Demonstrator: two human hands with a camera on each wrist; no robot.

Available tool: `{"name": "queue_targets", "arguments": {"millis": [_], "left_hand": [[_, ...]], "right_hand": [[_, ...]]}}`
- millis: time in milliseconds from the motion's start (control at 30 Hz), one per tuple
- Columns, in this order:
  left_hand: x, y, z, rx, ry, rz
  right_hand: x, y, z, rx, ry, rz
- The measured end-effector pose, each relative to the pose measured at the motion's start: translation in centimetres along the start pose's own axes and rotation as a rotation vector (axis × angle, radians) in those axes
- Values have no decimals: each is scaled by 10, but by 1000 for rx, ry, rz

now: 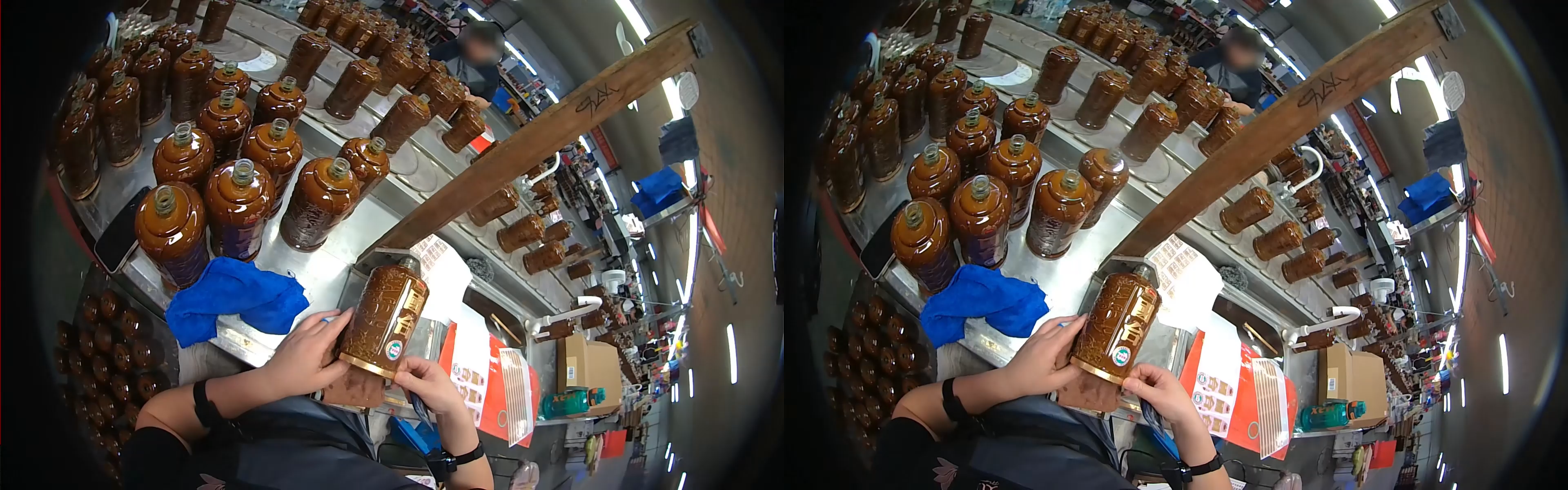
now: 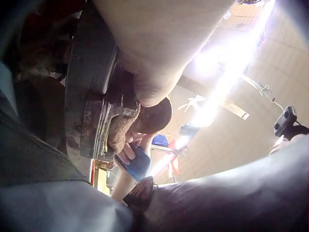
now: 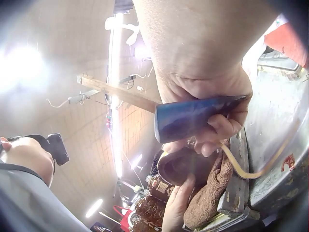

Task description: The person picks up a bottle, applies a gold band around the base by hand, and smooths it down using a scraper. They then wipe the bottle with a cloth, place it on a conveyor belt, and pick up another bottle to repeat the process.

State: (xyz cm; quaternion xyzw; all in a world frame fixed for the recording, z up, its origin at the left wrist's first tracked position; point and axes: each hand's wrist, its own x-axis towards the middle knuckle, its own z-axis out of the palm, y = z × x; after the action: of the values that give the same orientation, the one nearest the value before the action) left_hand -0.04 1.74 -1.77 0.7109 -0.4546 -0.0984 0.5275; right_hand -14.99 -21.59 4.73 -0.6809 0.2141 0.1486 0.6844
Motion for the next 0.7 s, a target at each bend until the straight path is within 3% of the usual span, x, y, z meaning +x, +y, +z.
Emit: {"name": "queue_targets", "arguments": {"millis": [700], "left_hand": [[-1, -3, 3, 21, 72, 53]], "right_hand": [[0, -1, 0, 20, 5, 14]]}}
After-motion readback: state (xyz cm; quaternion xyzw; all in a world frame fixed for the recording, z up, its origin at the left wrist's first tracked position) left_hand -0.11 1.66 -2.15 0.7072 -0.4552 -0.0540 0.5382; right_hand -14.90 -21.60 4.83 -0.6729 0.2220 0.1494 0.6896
